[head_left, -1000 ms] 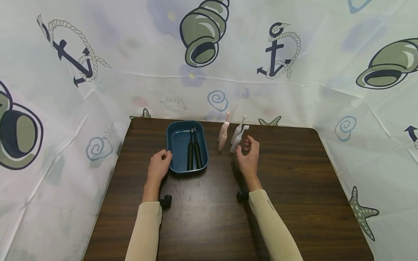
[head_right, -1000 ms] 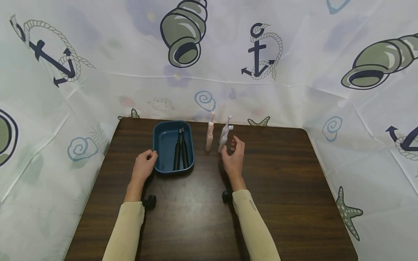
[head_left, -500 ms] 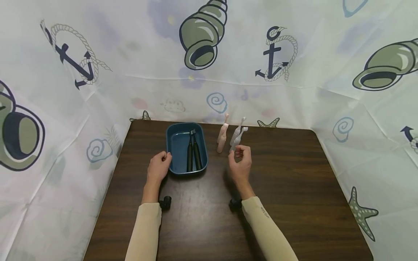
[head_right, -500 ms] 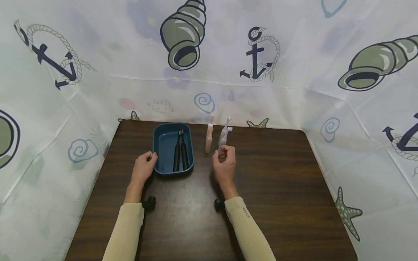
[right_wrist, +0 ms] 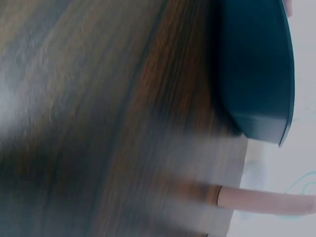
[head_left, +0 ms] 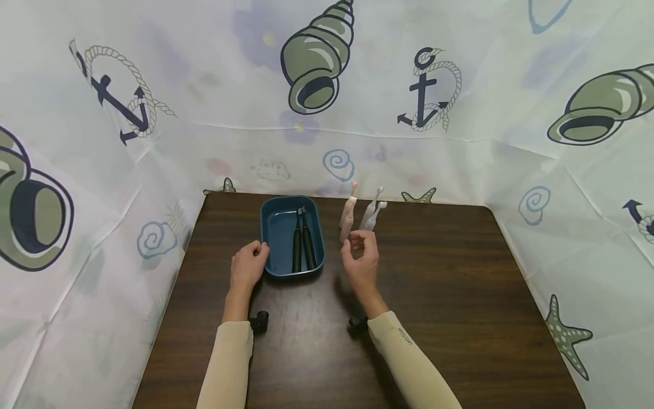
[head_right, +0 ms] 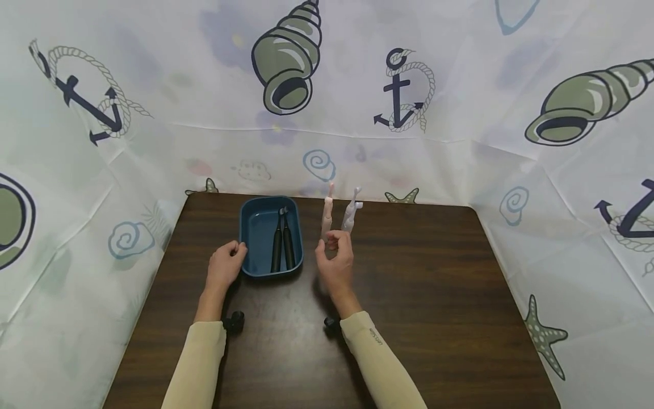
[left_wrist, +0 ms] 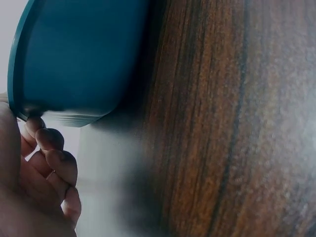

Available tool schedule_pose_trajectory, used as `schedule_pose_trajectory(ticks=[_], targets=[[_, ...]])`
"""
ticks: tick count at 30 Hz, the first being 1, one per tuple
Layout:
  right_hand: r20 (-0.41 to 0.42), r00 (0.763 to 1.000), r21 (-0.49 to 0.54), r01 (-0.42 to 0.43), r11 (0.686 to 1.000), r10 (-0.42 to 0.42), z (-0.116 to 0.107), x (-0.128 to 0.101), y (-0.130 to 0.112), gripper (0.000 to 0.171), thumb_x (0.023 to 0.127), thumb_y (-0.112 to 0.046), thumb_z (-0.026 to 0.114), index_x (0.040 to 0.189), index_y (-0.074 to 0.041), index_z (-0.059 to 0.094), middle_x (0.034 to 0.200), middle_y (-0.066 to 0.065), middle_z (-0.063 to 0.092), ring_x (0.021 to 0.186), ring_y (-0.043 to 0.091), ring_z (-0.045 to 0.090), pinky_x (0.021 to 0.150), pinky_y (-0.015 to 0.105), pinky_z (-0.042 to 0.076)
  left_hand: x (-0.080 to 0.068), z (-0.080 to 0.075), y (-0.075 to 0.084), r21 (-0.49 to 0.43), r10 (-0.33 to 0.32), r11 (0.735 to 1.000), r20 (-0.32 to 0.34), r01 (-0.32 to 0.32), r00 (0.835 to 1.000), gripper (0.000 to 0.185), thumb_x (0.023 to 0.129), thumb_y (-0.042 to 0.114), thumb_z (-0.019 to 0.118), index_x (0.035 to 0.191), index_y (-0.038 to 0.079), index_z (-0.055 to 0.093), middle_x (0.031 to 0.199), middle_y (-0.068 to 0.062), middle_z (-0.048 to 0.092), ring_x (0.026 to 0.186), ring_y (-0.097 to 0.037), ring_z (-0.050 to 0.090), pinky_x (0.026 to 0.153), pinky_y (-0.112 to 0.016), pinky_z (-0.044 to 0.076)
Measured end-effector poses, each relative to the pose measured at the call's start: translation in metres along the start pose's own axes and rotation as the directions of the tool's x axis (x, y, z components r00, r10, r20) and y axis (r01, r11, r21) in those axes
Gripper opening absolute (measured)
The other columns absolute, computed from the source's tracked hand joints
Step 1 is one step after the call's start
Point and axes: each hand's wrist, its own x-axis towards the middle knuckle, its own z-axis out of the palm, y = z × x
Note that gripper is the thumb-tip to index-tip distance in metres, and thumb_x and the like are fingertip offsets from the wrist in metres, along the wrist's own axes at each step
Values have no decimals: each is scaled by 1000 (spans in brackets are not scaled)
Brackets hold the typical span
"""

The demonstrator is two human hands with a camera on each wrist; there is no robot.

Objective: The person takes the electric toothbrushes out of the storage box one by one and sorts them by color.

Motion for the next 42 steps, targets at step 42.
schedule_pose_trajectory(ticks=[42], targets=[[483, 781, -392, -213, 895, 397, 76, 0, -4, 47, 105, -25, 66, 149, -12, 56, 129, 5, 63, 110, 23, 65, 92, 40, 57, -6, -2, -1, 10, 5, 1000, -29, -4, 1000, 44, 109, 34, 56, 71, 15, 43, 61, 2, 37, 62, -26, 42, 93, -49, 22]])
